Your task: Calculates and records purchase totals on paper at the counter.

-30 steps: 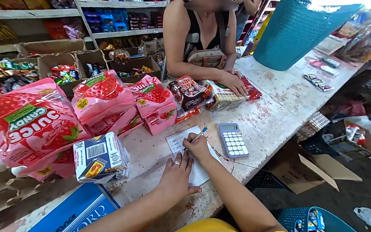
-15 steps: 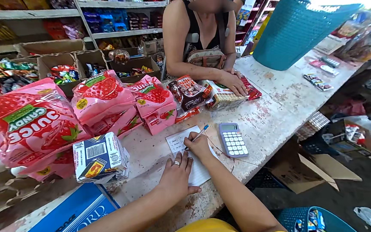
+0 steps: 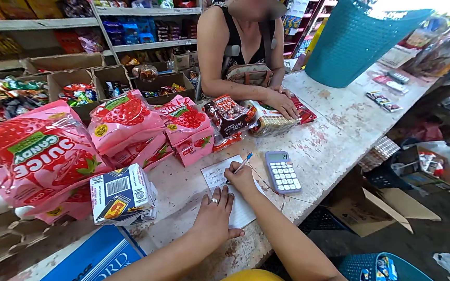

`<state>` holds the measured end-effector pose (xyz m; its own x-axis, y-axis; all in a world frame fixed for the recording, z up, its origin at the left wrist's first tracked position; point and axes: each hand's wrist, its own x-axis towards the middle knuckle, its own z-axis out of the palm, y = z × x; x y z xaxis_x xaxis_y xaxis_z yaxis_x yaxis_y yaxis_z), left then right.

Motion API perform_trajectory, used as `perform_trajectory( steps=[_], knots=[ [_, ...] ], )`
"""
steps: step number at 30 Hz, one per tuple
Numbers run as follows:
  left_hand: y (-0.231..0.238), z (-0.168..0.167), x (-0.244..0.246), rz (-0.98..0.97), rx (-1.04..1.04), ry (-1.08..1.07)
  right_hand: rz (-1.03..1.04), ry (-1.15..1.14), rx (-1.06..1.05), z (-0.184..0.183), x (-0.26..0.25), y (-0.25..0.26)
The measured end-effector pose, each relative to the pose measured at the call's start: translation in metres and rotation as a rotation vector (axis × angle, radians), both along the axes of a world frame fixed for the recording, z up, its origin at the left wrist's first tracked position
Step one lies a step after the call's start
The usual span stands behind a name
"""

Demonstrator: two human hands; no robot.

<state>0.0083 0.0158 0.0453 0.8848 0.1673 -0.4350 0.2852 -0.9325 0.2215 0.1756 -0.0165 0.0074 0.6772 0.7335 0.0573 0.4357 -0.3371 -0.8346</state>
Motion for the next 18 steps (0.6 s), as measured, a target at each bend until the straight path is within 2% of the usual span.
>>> perform_trajectory(
  steps=[6,9,11,15,18],
  knots=[
    [0.000,0.001,-0.003,0.013,-0.045,-0.021,-0.014,0.006,-0.050,0.004,-0.002,-0.001],
    [0.002,0.000,-0.007,0.017,-0.066,-0.068,-0.124,0.110,0.328,0.015,-0.003,0.010],
    [0.002,-0.003,-0.009,0.028,-0.078,-0.113,-0.077,0.174,0.443,0.048,0.003,0.022],
    [0.000,-0.006,-0.011,0.030,-0.081,-0.141,0.109,0.223,0.404,0.129,0.011,0.064],
    [0.000,-0.010,-0.009,0.032,-0.081,-0.161,0.198,0.280,0.330,0.179,-0.002,0.105]
  ],
)
